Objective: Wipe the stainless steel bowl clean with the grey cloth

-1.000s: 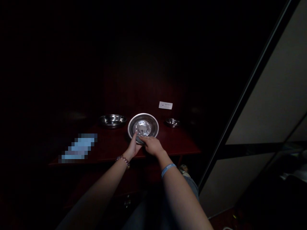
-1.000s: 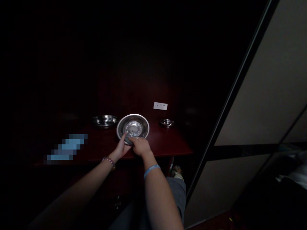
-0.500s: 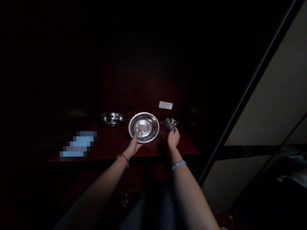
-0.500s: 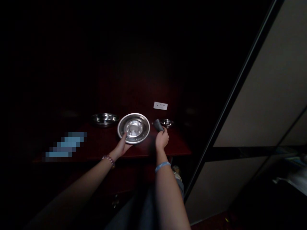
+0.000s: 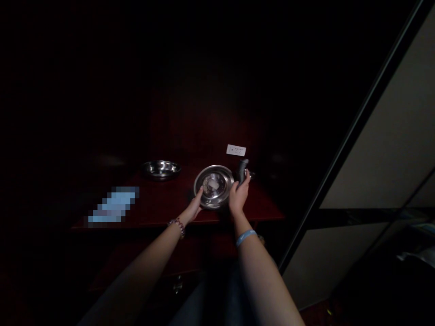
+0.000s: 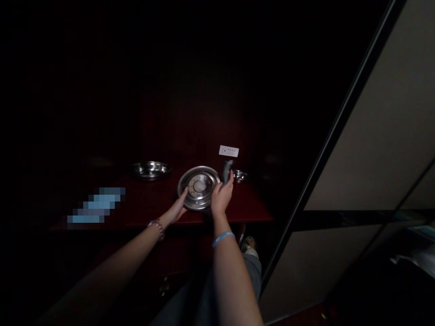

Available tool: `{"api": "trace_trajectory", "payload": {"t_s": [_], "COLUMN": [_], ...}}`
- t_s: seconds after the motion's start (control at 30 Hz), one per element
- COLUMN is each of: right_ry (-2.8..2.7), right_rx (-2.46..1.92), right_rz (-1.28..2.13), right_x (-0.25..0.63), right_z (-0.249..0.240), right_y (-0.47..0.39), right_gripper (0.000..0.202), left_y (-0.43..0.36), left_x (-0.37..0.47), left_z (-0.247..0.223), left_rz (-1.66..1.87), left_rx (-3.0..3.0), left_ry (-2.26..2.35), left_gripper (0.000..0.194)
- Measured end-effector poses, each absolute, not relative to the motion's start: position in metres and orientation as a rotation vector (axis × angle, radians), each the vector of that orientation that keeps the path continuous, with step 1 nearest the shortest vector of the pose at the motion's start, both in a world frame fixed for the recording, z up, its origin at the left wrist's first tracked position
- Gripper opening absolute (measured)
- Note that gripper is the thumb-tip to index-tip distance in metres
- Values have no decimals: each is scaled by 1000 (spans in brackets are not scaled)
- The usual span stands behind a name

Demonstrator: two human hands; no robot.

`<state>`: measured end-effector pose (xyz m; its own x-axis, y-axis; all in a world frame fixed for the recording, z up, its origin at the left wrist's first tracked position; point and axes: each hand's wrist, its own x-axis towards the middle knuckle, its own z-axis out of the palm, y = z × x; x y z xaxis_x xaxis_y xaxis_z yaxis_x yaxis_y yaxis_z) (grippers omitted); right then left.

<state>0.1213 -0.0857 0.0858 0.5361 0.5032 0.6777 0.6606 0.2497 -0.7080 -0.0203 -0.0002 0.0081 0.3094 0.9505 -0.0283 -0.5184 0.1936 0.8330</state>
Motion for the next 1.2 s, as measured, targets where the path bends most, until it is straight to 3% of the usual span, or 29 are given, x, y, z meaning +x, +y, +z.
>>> {"api": "trace_trajectory", "payload": {"t_s": [0.17,0.33,0.57,0.83,1.2], "right_ry": [-1919,-2164,-2217,-2155,-2140], "right_rx": [-1294,-1487,-1541,-1691,-1406], "right_rz": [-356,-384,-349,-552,-125], "right_x": [113,100,94,91,88], "right_z": [71,48,54,65,53], "right_y": [-81,-64,-71,-79,-72], "right_gripper": [63,56,53,48,60], "left_y": [-4,-7,-10,-13,-7], "left_x": [-21,-22,-21,-22,-20], "left_z": [8,11,15,17,13], "left_rz": [1141,1140,1147,1138,1224], "left_rx": [872,865,885,892,956], "left_ry": [606,612,598,594,590], "left_gripper": [48,55,59,65,69]}}
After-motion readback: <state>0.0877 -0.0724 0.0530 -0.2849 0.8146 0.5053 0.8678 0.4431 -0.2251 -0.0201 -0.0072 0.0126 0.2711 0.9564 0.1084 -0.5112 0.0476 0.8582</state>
